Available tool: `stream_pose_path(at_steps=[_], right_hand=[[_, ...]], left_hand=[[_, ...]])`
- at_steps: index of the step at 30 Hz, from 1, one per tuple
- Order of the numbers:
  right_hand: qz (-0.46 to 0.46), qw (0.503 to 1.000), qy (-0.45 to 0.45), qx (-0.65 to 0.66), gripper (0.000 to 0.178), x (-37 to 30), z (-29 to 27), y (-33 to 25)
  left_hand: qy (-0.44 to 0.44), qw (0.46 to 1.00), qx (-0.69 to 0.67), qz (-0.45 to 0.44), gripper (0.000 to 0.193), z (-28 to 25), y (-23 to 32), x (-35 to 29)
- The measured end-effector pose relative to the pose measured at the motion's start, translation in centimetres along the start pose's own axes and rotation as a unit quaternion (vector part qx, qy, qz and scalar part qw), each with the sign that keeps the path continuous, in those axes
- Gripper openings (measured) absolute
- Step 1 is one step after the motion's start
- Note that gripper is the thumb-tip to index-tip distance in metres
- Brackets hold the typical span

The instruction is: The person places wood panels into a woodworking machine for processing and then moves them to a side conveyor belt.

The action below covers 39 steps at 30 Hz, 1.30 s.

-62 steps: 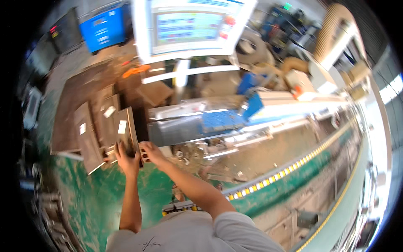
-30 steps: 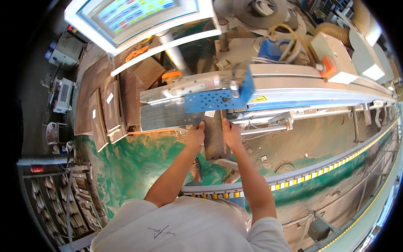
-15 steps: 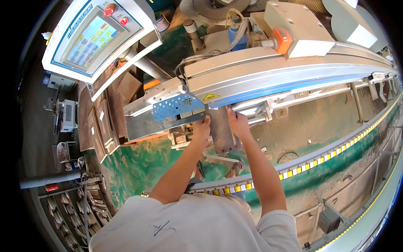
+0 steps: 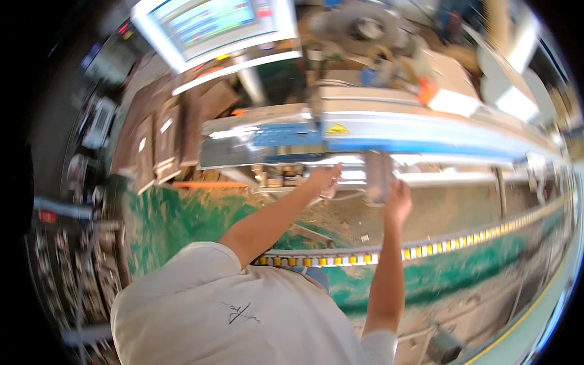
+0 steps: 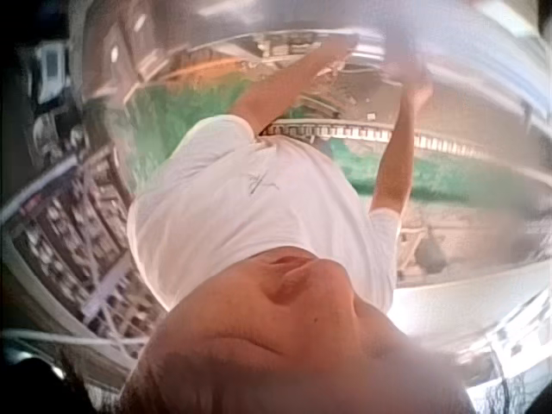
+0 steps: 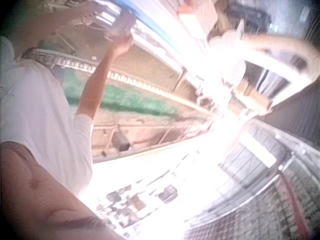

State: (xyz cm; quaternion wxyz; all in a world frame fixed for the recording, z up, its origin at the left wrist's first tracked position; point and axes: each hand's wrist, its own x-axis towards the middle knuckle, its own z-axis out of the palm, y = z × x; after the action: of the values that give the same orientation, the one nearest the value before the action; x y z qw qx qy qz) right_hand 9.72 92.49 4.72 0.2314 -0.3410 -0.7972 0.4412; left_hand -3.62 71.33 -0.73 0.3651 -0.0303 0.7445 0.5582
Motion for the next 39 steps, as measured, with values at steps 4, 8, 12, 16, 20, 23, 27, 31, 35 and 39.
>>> stream_pose_path(at_steps=[4,8,12,16,20,23,27,31,35,39], right_hand=[[0.107,0.986,-0.034,0.126,0.035,-9.9,-1.0,4.5],[0.216,0.949,-0.105,0.202,0.032,-18.0,2.8,4.4],[0.228,0.934,-0.192,0.195,0.030,-21.3,9.9,-0.2],[0.148,0.920,-0.322,0.166,0.028,-24.8,20.7,-10.8],[0.080,0.873,-0.468,0.114,0.029,-28.9,29.8,-18.6],[0.104,0.828,-0.539,0.113,0.034,-31.7,35.4,-20.4],[0.180,0.836,-0.496,0.152,0.045,-35.6,39.6,-25.3],[0.163,0.896,-0.379,0.165,0.057,-35.4,42.0,-22.8],[0.121,0.942,-0.297,0.098,0.064,-31.2,39.4,-15.9],[0.200,0.936,-0.271,0.100,0.065,-26.7,34.9,-14.1]], left_hand=[[0.148,0.983,-0.068,0.085,0.035,-12.8,-5.6,-6.1],[0.592,0.735,0.179,0.277,0.040,-34.3,-11.0,-8.8],[0.637,0.682,0.349,0.080,0.071,-50.6,-10.5,-10.9],[0.509,0.784,0.355,-0.014,0.078,-57.7,-11.7,-10.6],[0.552,0.768,0.322,0.045,0.084,-56.7,-13.5,-12.5],[0.542,0.776,0.316,0.060,0.089,-52.8,-14.7,-16.6],[0.543,0.803,0.202,0.142,0.084,-44.8,-16.0,-23.6],[0.439,0.858,0.104,0.246,0.077,-37.4,-18.1,-25.8],[0.344,0.917,-0.151,0.132,0.058,-35.3,-16.8,-21.2],[0.194,0.977,-0.048,0.074,0.049,-33.7,-15.0,-14.8]])
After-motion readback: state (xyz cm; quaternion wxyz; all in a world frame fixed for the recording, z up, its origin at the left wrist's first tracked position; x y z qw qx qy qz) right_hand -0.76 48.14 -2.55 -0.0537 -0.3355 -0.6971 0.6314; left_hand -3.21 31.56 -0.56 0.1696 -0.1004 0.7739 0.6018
